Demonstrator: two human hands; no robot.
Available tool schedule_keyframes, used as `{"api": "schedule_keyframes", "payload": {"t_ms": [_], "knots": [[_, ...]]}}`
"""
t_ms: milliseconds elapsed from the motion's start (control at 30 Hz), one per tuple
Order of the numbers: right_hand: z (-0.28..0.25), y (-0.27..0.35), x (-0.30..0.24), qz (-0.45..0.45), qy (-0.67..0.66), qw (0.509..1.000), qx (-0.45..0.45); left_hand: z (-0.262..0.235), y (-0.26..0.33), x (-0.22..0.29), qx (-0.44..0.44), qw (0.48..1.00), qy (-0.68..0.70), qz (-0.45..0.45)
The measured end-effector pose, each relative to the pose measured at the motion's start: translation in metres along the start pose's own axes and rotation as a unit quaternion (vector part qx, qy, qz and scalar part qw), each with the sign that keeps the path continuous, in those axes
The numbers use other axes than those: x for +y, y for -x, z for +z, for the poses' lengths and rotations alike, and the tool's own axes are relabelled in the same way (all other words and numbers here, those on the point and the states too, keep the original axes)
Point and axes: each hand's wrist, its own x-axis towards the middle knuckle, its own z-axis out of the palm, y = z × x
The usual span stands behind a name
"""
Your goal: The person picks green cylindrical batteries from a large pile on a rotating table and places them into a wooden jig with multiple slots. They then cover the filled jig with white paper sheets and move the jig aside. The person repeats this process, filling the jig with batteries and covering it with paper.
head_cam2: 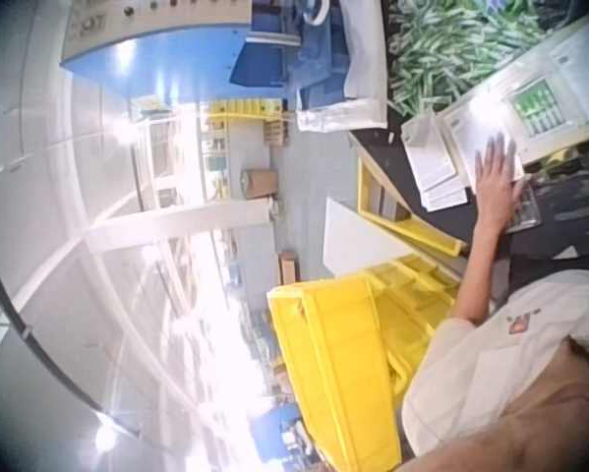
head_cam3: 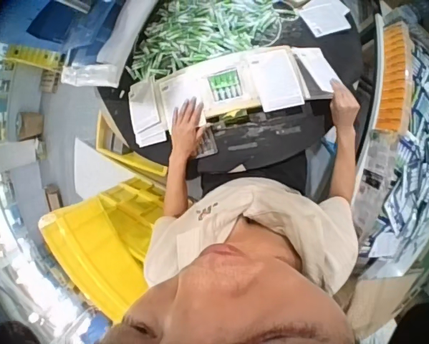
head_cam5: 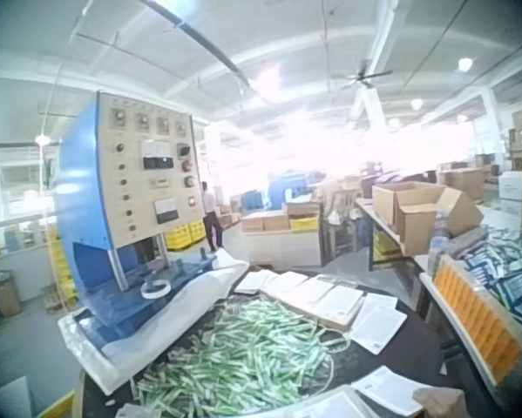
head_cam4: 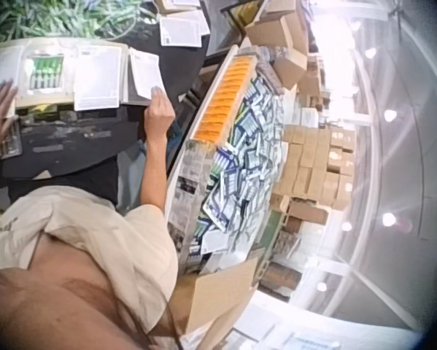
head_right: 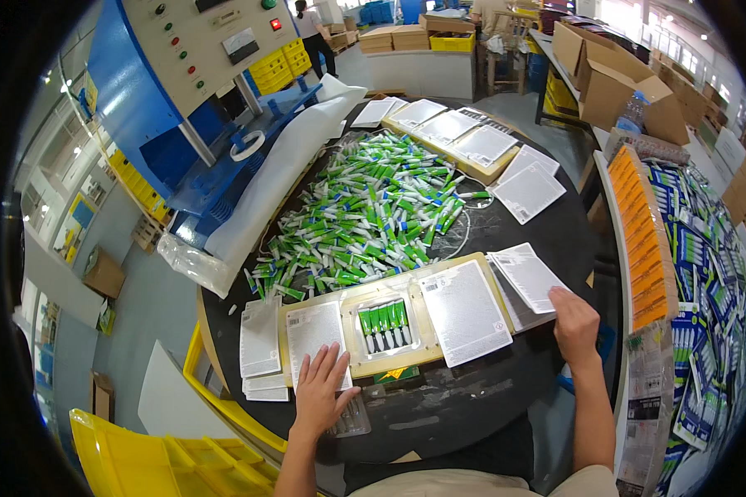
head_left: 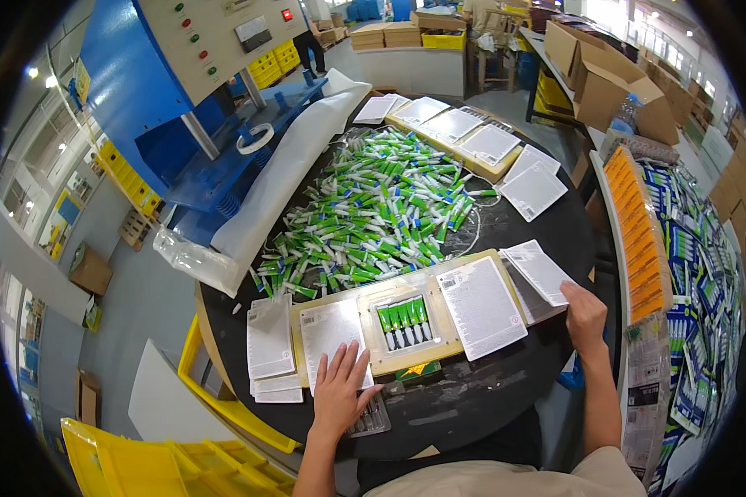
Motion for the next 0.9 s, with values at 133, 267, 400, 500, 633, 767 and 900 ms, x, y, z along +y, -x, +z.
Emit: {"api": "schedule_keyframes", "payload": {"t_ms": [133, 267, 400, 500, 633, 767, 900], "knots": [[0.007, 0.011, -0.02, -0.053, -0.025, 0.998, -0.039, 0.0, -0.001, -0.001, -0.009, 1.0, 0.009, -0.004], [-0.024, -0.007, -0.04, -0.011, 0.044, 0.996, -0.077, -0.003, -0.001, -0.003, -0.019, 1.0, 0.022, -0.001], [-0.05, -0.043, -0.093, -0.006, 0.013, 0.998, 0.058, -0.005, -0.001, -0.004, -0.019, 0.999, 0.049, -0.013], [-0.025, -0.052, -0.16, -0.142, -0.068, 0.987, 0.02, -0.005, -0.001, -0.003, -0.009, 0.998, 0.058, -0.021], [0.021, -0.033, -0.221, -0.181, -0.099, 0.976, -0.071, -0.006, 0.0, -0.002, -0.002, 0.998, 0.059, -0.023], [0.042, -0.012, -0.243, -0.169, -0.087, 0.975, -0.119, -0.01, -0.002, -0.001, 0.006, 0.997, 0.072, -0.036], [0.047, -0.01, -0.242, -0.149, -0.084, 0.978, -0.122, -0.01, -0.004, 0.001, 0.005, 0.997, 0.038, -0.063]]}}
